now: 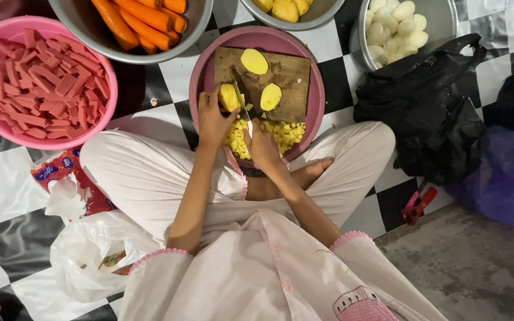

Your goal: A person sitting on the floor dicing peeled potatoes on a wooden cutting board using a knife.

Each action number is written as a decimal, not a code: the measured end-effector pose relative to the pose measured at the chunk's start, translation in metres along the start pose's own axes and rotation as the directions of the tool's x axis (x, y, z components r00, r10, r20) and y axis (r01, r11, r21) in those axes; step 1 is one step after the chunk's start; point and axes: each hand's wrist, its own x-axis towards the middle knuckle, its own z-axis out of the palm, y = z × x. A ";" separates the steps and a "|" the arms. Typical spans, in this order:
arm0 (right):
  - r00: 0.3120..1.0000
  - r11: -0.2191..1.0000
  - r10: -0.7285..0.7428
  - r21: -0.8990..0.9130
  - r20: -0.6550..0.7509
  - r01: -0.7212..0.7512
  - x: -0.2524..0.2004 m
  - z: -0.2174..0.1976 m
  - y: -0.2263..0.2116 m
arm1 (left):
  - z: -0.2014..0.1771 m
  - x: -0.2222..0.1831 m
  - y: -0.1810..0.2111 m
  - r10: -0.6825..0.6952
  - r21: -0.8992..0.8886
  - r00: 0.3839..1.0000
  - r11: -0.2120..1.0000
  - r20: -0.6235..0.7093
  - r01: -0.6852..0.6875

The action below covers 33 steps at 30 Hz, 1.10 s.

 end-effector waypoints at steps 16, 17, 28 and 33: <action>0.997 1.000 0.018 -0.023 0.071 -0.016 0.001 -0.002 0.009 | 0.009 -0.007 -0.011 0.088 -0.141 0.994 0.985 -0.071 -0.097; 0.997 1.000 0.018 -0.025 0.071 -0.016 0.001 -0.003 0.011 | 0.009 -0.007 -0.006 0.086 -0.143 0.994 0.985 -0.072 -0.096; 0.999 1.000 0.011 0.007 0.051 -0.011 0.010 0.009 0.017 | 0.005 -0.009 0.008 -0.021 -0.249 0.994 0.969 -0.109 -0.007; 0.998 1.000 0.031 -0.009 0.051 -0.030 -0.001 -0.013 -0.002 | 0.009 -0.007 0.003 -0.068 -0.324 0.992 0.946 -0.107 0.030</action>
